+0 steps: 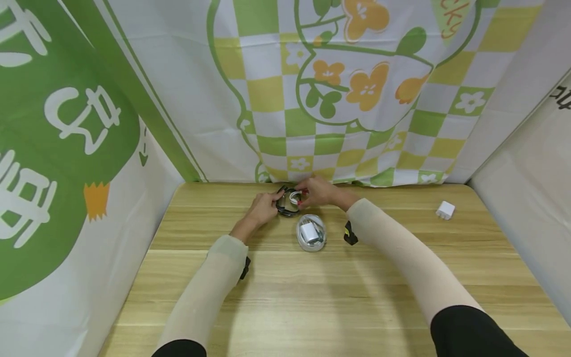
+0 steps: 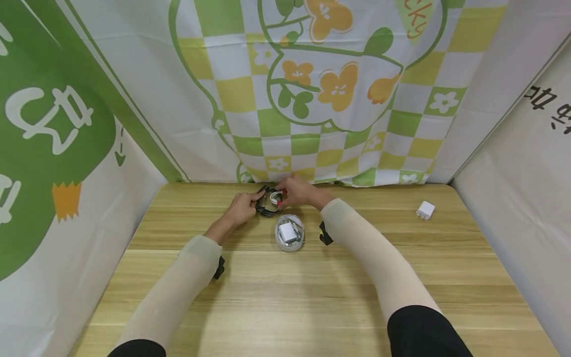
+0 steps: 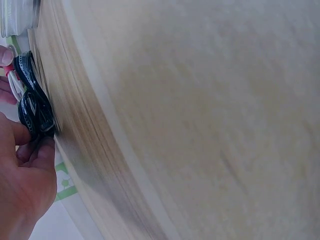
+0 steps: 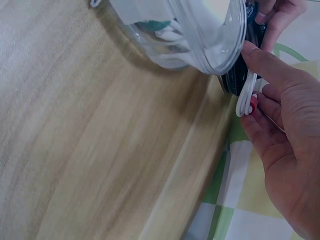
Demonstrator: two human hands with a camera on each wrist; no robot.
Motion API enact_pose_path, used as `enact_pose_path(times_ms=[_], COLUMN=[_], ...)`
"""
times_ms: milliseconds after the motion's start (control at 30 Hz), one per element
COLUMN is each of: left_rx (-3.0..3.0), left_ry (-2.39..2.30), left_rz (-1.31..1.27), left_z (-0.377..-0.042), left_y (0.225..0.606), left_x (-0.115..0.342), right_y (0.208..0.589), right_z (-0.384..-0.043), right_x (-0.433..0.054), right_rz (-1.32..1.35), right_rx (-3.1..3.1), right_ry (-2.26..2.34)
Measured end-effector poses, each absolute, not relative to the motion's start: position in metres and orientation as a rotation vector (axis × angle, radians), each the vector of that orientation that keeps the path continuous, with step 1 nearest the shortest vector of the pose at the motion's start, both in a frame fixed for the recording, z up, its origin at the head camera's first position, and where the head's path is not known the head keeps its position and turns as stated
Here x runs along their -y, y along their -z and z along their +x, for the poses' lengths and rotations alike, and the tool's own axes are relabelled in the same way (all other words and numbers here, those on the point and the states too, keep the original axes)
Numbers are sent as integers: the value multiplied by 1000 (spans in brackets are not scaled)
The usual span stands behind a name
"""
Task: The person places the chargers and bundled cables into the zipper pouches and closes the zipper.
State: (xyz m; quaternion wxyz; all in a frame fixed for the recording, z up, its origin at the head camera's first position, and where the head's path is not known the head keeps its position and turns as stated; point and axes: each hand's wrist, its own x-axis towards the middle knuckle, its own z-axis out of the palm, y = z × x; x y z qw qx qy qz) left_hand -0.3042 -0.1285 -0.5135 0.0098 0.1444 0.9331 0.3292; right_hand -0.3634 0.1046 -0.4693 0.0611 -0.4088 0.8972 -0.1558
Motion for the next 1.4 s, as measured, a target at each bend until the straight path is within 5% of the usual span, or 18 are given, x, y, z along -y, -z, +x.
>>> enact_pose_path(times_ms=[1400], left_rx=[-2871], left_ry=[-1076], left_rz=[423], left_z=[-306], left_y=[517], left_x=[129], right_y=[469], right_z=[-357], right_x=[-117], right_rz=[-1166], right_rx=[-2669], right_ry=[602])
